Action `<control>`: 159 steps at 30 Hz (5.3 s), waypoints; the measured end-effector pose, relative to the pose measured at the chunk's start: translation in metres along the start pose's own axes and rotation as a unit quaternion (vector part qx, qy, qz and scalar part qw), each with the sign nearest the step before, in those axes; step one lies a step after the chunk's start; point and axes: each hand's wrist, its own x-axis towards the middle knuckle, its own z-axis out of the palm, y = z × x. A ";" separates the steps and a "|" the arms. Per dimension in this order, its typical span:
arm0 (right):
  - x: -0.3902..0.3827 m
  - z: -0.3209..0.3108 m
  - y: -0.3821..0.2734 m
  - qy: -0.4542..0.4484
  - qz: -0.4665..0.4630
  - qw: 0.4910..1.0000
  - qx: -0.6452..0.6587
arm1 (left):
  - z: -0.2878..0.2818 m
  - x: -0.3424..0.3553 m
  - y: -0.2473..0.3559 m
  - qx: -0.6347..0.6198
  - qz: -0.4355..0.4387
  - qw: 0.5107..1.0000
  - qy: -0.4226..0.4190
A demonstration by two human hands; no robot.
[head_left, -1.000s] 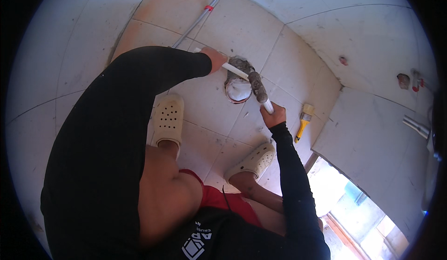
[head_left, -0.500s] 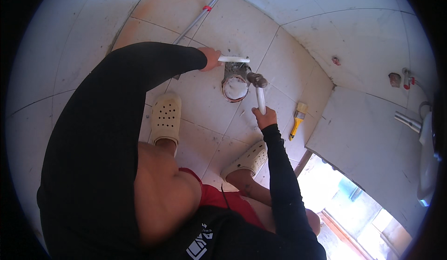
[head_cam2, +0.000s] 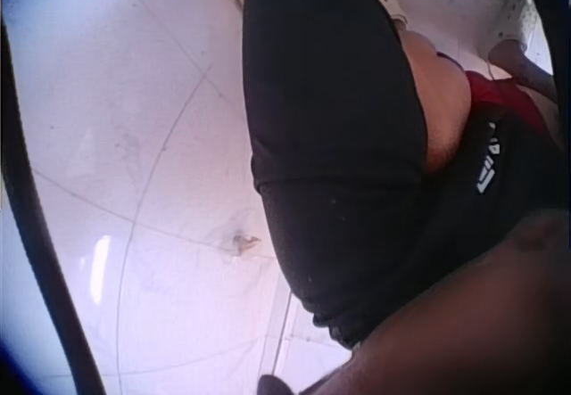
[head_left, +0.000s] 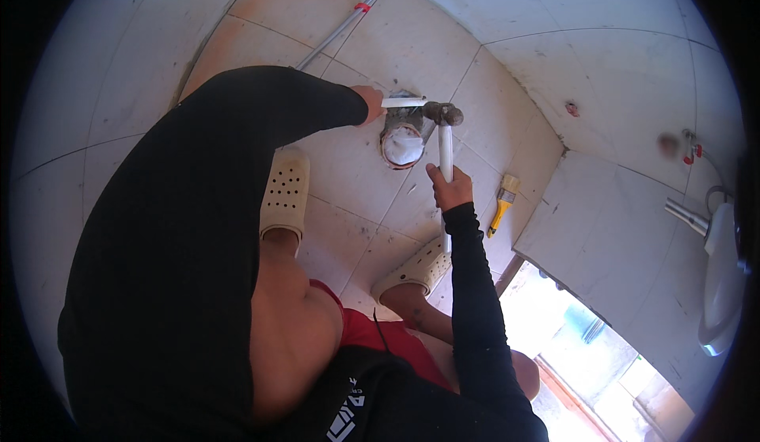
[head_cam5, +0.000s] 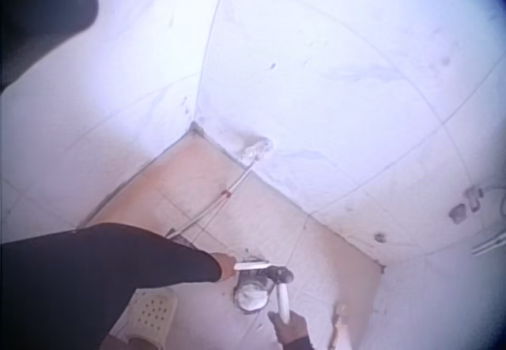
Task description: The person uses a hammer and chisel to break a pipe protruding from a tiled floor, then scrapes away debris and sweeps the area with a brush. The person repeatedly strikes the pipe, removes fragments, and cleans the surrounding tiles.
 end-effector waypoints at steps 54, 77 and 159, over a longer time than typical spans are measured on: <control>0.014 0.021 -0.048 0.029 0.074 0.986 0.146 | 0.014 -0.004 -0.008 -0.028 0.007 0.999 0.025; 0.010 0.021 -0.038 0.022 0.107 0.978 0.179 | 0.031 -0.002 0.003 -0.058 -0.011 0.997 0.041; 0.038 -0.003 0.008 0.119 -0.013 0.960 -0.254 | -0.017 -0.008 0.038 0.077 -0.047 0.982 -0.166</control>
